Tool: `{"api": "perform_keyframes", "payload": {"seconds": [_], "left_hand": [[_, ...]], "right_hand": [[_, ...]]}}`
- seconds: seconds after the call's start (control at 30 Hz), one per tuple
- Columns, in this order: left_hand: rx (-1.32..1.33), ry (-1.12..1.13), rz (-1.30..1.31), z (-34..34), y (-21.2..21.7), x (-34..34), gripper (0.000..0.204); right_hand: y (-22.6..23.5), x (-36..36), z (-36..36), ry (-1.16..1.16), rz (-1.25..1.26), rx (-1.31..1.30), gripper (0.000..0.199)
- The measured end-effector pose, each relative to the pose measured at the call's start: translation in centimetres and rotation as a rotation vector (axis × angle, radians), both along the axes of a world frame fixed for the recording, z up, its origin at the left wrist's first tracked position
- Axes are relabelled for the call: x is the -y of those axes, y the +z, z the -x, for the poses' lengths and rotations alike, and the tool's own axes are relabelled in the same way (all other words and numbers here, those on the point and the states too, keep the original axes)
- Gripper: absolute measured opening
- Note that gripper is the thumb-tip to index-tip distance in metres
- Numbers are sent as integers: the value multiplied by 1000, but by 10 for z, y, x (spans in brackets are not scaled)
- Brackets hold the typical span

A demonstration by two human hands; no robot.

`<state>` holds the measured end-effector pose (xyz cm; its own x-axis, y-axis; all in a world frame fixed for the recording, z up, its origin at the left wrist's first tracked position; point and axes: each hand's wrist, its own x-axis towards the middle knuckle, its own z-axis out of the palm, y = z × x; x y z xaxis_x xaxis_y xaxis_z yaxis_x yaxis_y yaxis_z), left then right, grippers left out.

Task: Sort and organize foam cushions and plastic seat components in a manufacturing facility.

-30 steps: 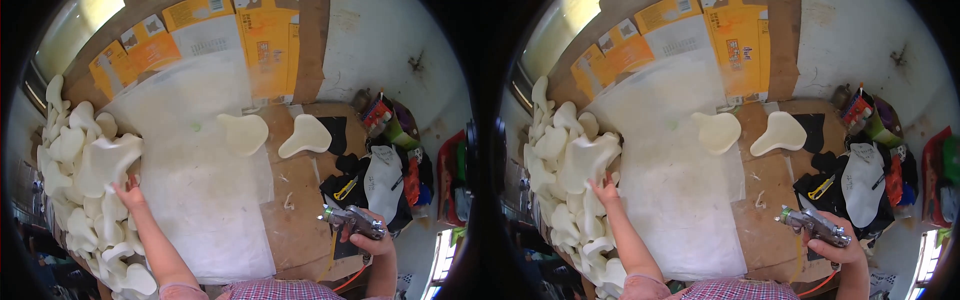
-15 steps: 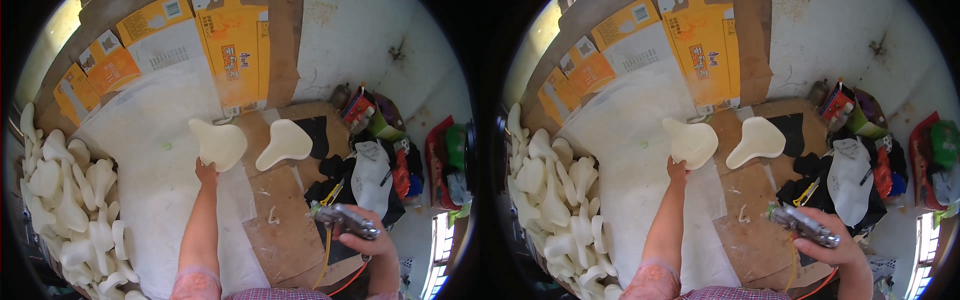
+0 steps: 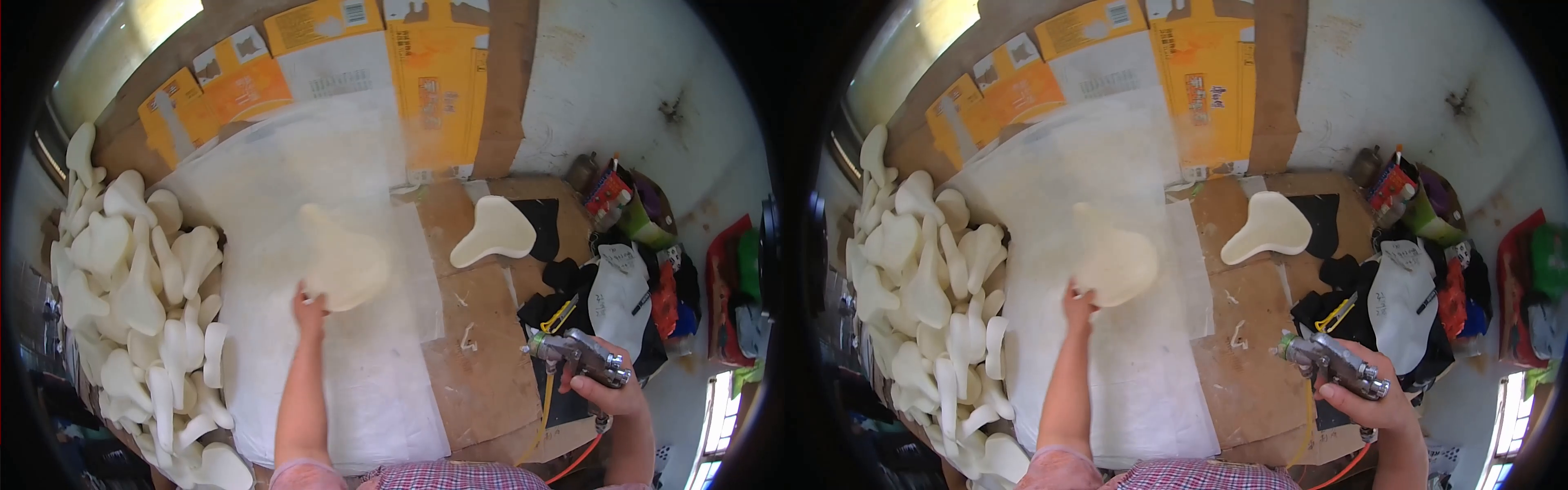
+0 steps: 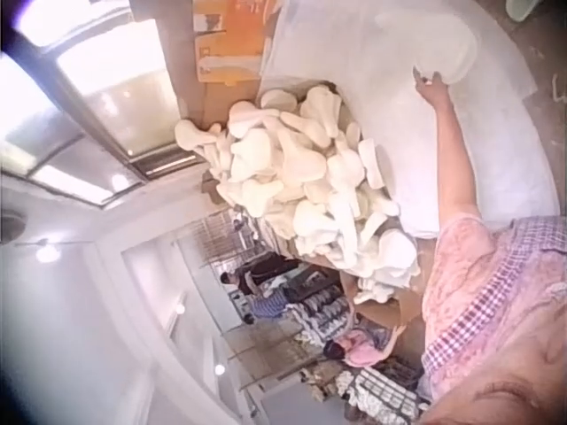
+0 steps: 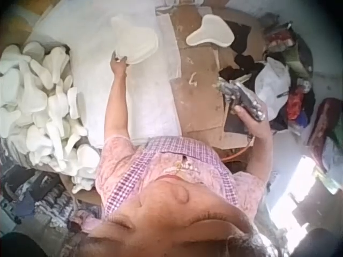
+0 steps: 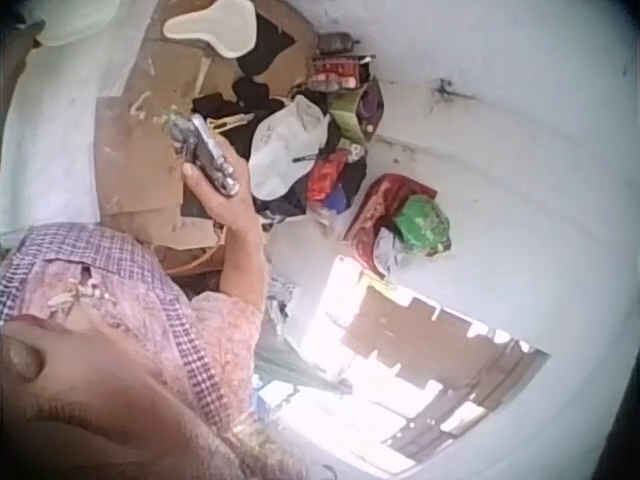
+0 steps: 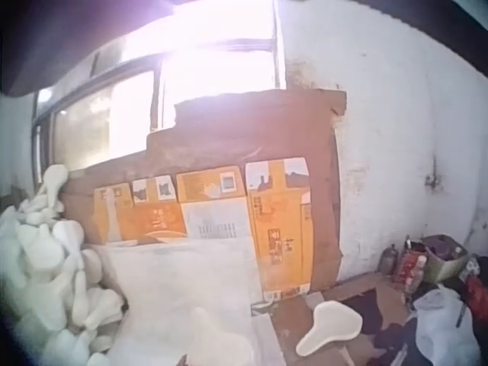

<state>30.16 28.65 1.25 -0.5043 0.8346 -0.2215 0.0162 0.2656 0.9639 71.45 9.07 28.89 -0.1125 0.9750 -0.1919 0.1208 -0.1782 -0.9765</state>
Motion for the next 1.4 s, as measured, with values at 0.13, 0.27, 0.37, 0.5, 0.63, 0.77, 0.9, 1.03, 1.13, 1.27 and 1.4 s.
{"api": "perform_keyframes", "payload": {"seconds": [0.13, 0.27, 0.37, 0.5, 0.63, 0.77, 0.9, 1.03, 1.13, 1.27, 1.4], "left_hand": [[406, 368, -484, 143, 56, 23, 42], [475, 480, -626, 158, 96, -9, 53], [257, 65, -386, 78, 37, -62, 54], [-216, -492, -191, -145, -39, -102, 66], [-712, -706, -254, -261, -36, -79, 69], [-643, -735, -196, -248, -8, -73, 59], [-360, -933, -220, -113, 43, -65, 60], [-84, -525, -95, -24, 78, -22, 59], [-159, -316, 251, 29, 6, 10, 66], [-151, -241, 260, 11, -27, 64, 74], [225, -205, 399, -5, -17, 81, 70]], "right_hand": [[-24, 3, -12, -68, -60, -85, 49], [-40, 10, -35, -91, -50, -70, 48], [-65, 8, -49, -92, -27, -50, 46], [-76, 10, -56, -159, 53, -53, 45], [-75, 10, -60, -170, 20, -68, 46], [-70, 14, -63, -208, 53, -78, 47], [-65, 19, -61, -134, 17, -2, 50], [-62, 17, -47, 31, 13, 26, 51], [-43, 4, -16, 192, 63, 73, 51], [-26, 4, 5, 271, 31, 84, 53], [-5, 3, 30, 273, -139, 75, 52]]}}
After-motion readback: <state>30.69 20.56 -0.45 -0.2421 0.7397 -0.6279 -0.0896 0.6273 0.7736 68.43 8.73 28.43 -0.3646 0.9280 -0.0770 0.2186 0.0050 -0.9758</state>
